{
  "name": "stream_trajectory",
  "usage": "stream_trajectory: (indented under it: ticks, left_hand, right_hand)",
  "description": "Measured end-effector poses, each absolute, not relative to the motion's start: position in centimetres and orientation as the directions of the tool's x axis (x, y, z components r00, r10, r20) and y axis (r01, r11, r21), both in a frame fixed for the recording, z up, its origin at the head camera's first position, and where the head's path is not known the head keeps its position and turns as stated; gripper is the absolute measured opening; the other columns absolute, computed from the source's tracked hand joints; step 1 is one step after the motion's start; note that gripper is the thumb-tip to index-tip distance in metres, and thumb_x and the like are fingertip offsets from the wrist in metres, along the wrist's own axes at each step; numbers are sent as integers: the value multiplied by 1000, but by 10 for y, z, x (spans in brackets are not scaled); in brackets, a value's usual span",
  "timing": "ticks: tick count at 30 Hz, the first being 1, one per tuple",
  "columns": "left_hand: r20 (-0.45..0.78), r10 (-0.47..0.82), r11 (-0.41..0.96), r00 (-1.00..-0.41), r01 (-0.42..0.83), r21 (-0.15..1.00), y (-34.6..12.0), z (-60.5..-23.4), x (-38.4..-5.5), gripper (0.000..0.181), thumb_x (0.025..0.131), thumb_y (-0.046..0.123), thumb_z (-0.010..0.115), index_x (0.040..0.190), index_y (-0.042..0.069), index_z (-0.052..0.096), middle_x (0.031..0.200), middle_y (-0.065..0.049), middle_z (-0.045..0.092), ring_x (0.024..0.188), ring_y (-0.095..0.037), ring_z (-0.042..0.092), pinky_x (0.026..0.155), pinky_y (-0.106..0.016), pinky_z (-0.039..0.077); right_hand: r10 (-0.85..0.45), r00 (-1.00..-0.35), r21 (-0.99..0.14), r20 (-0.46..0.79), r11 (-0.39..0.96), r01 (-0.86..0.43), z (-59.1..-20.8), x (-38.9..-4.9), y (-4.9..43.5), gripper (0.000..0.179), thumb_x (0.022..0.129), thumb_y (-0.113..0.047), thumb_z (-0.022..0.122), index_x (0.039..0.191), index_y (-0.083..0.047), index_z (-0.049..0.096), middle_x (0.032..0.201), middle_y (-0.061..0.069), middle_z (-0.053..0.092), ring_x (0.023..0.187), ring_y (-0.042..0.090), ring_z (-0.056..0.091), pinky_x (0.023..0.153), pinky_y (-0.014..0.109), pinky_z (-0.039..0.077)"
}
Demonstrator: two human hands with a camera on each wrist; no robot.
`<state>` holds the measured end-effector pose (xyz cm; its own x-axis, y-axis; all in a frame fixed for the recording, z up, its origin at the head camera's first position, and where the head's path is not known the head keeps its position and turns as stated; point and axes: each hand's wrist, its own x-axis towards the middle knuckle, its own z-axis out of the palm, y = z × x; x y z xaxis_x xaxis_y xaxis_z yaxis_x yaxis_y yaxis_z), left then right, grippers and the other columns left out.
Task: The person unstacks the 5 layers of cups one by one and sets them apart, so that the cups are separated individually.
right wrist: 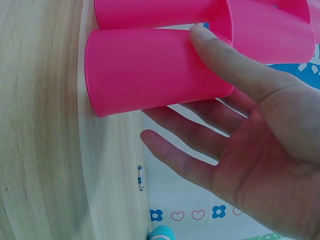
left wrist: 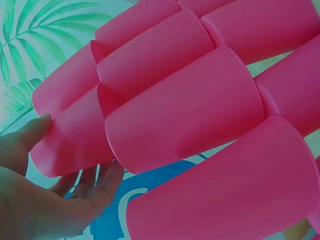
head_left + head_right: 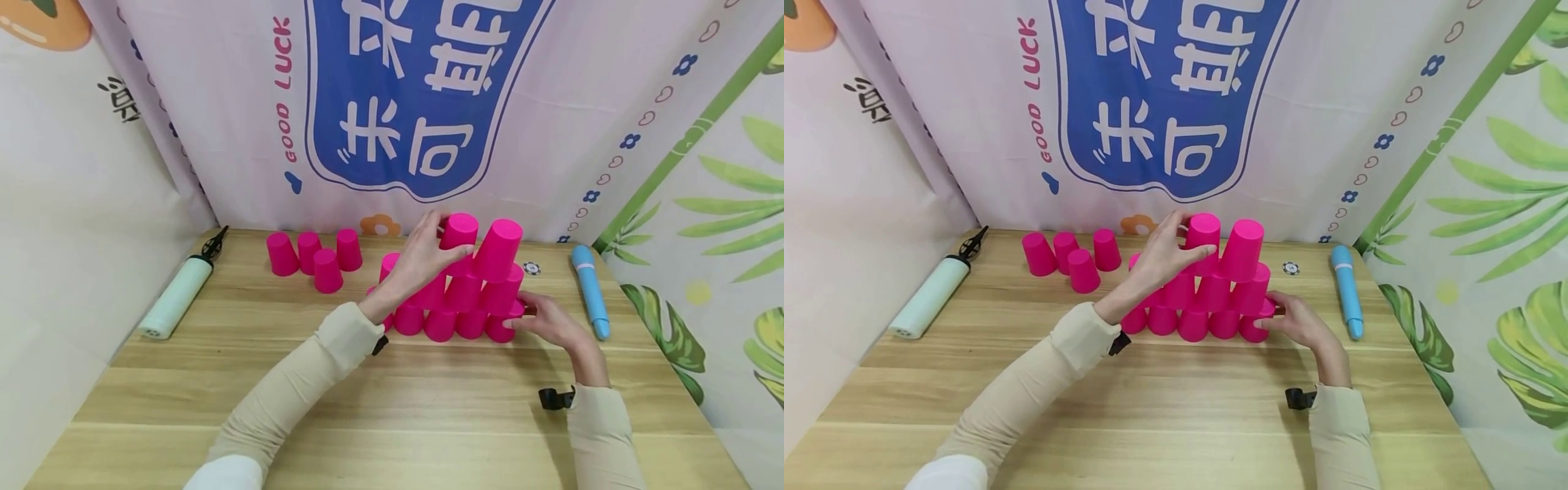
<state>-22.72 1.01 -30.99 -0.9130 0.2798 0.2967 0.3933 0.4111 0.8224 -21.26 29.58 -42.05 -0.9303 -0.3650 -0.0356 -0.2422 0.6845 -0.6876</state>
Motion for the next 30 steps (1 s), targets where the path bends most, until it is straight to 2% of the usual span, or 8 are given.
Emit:
stream_trajectory:
  ticks: [10,17,23,30]
  left_hand:
    - [384,116,386,-916,398,832,-25,-292,-214,62,83,22,77,132,6,44,120,-8,53,108,-21,54,83,-30,54]
    - [357,-40,289,-933,331,898,-67,-301,-203,61,83,26,76,133,9,44,122,-7,54,110,-22,54,87,-35,52]
    - [364,-186,280,-913,306,910,-107,-307,-204,62,83,26,76,132,6,44,126,-9,53,113,-23,53,92,-37,50]
    - [312,-339,278,-888,222,935,-150,-327,-211,63,84,26,73,132,2,41,127,-13,51,112,-23,50,94,-36,48]
  right_hand:
    - [-365,-930,-681,-43,692,-240,-417,-213,295,59,86,-29,73,133,-1,52,122,16,61,111,33,55,94,51,47]
    - [-363,-930,-681,-47,693,-236,-415,-213,294,60,86,-29,73,134,-1,51,123,18,60,112,35,55,95,52,46]
    - [-353,-935,-676,-43,699,-233,-416,-211,295,59,86,-27,73,134,0,51,122,18,60,111,34,55,93,51,47]
    - [-347,-937,-679,-40,698,-229,-419,-211,294,59,86,-28,74,134,-1,52,122,17,60,111,34,55,93,50,48]
